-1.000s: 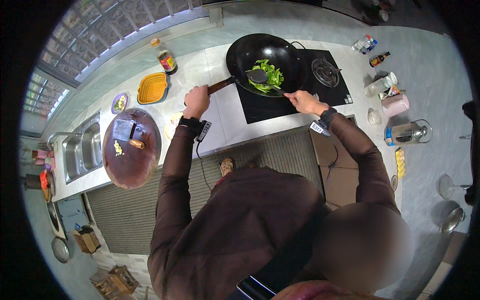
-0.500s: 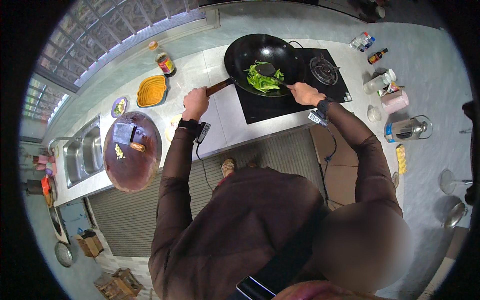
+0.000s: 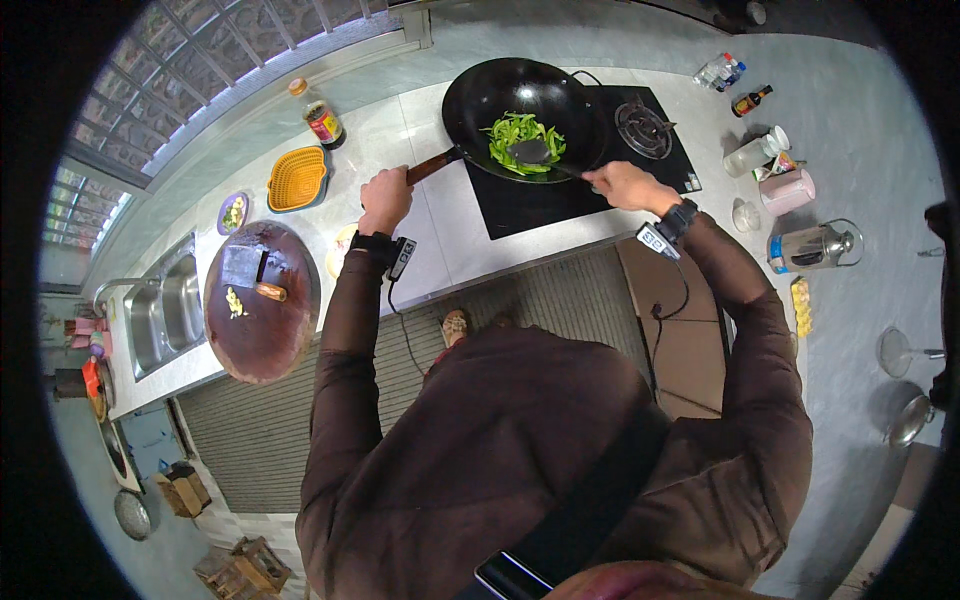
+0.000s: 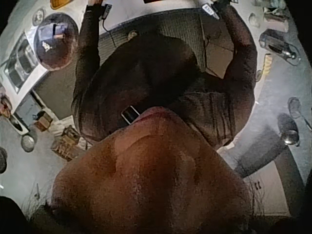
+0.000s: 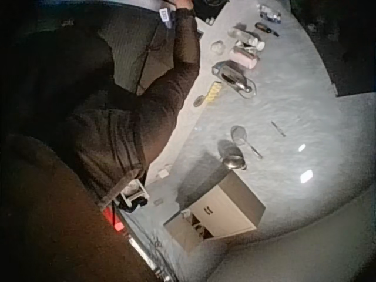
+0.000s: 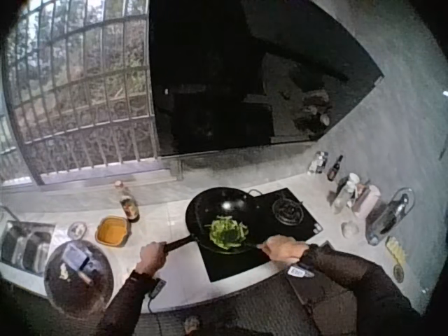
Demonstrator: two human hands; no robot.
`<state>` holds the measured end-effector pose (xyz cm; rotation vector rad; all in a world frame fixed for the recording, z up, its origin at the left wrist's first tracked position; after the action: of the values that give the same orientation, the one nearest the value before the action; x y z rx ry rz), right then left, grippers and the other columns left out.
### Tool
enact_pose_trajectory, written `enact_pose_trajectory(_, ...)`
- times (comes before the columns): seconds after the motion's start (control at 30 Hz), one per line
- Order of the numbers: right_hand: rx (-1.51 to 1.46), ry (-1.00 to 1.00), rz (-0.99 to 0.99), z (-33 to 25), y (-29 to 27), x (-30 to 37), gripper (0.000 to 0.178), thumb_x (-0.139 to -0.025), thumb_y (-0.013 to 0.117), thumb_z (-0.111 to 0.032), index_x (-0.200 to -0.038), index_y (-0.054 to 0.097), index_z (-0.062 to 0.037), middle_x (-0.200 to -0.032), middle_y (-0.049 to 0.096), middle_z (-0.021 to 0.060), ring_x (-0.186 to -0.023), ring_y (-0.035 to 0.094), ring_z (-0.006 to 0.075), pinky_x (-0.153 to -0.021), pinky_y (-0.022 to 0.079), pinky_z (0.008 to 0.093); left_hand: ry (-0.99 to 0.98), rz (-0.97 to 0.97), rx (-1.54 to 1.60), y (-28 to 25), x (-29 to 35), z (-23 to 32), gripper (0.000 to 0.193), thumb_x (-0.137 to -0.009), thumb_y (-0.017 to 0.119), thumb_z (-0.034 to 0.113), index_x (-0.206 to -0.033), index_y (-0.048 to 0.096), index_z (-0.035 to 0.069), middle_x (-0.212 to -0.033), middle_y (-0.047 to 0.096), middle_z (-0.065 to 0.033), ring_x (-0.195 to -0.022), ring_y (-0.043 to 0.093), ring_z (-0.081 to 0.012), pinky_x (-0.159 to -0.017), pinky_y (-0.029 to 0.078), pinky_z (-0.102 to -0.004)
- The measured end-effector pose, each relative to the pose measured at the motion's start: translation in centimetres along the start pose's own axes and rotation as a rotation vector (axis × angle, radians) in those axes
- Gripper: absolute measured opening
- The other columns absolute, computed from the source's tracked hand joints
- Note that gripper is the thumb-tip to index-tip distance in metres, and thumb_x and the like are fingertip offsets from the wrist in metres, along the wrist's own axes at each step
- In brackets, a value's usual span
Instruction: The person stir-fries green vegetables in a wok on a gas stove, using a spatula to toss and mix the contents. They add a white powder from a small container and continue stirring. The vegetables remain in the wok throughout the clip.
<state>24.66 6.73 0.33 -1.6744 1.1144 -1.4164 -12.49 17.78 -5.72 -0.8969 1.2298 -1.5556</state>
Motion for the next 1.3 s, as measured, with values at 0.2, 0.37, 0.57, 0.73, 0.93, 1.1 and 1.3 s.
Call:
enact_pose_trajectory(0.2, -0.052, -0.13, -0.018, 0.0, -0.8, -0.3, 0.035, -0.091, 0.054, -0.012, -0.123, 0.068, -0.0119, -0.103, 0.07, 0.0208, -0.097, 0.068, 0.0368, -0.085, 0.053, 0.0426, -0.024, -0.049, 0.003, 0.1, 0.0, 0.0, 0.025, -0.087, 0.069, 0.025, -0.11, 0.068, 0.014, -0.099, 0.071, -0.0142, -0.093, 0.069, -0.034, -0.08, 0.052, -0.0506)
enact_pose_trajectory(0.37, -0.114, -0.215, 0.14, -0.3, -3.2, -3.1, 0.035, -0.091, 0.055, -0.017, -0.122, 0.069, -0.0106, -0.102, 0.07, 0.0226, -0.089, 0.068, 0.0374, -0.079, 0.054, 0.0395, -0.036, -0.022, 0.001, -0.2, 0.2, 0.0, 0.027, -0.087, 0.068, 0.024, -0.113, 0.068, 0.016, -0.1, 0.071, -0.013, -0.096, 0.068, -0.0338, -0.08, 0.052, -0.0492)
enact_pose_trajectory(0.57, -0.135, -0.054, -0.097, -2.0, 2.6, -3.7, 0.037, -0.096, 0.051, -0.02, -0.131, 0.064, -0.0193, -0.109, 0.068, 0.022, -0.103, 0.065, 0.041, -0.09, 0.052, 0.0442, -0.025, -0.047, -0.018, 0.0, 0.0, 0.0, 0.028, -0.086, 0.068, 0.024, -0.113, 0.068, 0.017, -0.1, 0.071, -0.0126, -0.097, 0.067, -0.0338, -0.078, 0.052, -0.0485)
enact_pose_trajectory(0.73, -0.153, -0.132, 0.074, -1.3, -1.6, -2.0, 0.036, -0.09, 0.053, -0.013, -0.122, 0.068, -0.0086, -0.102, 0.069, 0.0244, -0.089, 0.069, 0.0356, -0.077, 0.054, 0.0411, -0.036, -0.056, -0.004, -0.2, 0.0, 0.0, 0.029, -0.085, 0.068, 0.023, -0.114, 0.068, 0.017, -0.101, 0.071, -0.0128, -0.097, 0.067, -0.0338, -0.078, 0.052, -0.049)
enact_pose_trajectory(0.93, -0.092, -0.122, -0.03, -1.3, 0.4, -0.7, 0.034, -0.091, 0.054, -0.014, -0.121, 0.069, -0.0094, -0.109, 0.069, 0.0202, -0.096, 0.068, 0.0374, -0.081, 0.054, 0.0433, -0.029, -0.047, 0.028, -0.1, 0.1, 0.1, 0.025, -0.088, 0.068, 0.024, -0.111, 0.068, 0.015, -0.1, 0.071, -0.013, -0.098, 0.068, -0.0335, -0.083, 0.048, -0.052)
enact_pose_trajectory(1.1, 0.073, -0.231, -0.048, -1.1, -5.7, -2.2, 0.032, -0.085, 0.059, -0.016, -0.114, 0.073, -0.01, -0.103, 0.072, 0.0176, -0.093, 0.07, 0.0331, -0.084, 0.054, 0.0401, -0.023, -0.053, 0.02, -0.2, 0.1, 0.1, 0.026, -0.088, 0.067, 0.024, -0.112, 0.068, 0.016, -0.1, 0.071, -0.013, -0.097, 0.068, -0.0331, -0.083, 0.048, -0.0526)
enact_pose_trajectory(1.3, 0.394, -0.12, -0.273, -1.0, -13.0, -3.5, 0.023, -0.08, 0.064, -0.017, -0.092, 0.073, -0.0004, -0.076, 0.071, 0.0137, -0.068, 0.065, 0.0256, -0.065, 0.049, 0.04, -0.037, -0.033, 0.02, -0.1, 0.4, -0.2, 0.036, -0.086, 0.068, 0.024, -0.122, 0.066, 0.018, -0.105, 0.071, -0.0131, -0.099, 0.067, -0.0329, -0.08, 0.052, -0.0488)
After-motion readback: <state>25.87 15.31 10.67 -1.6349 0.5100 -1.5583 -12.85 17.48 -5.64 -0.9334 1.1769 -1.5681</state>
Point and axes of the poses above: each hand's wrist, its own x-axis away from the middle knuckle, its own y-axis out of the palm, z = x × y, the point moved 9 cm from there along -x, towards the middle knuckle
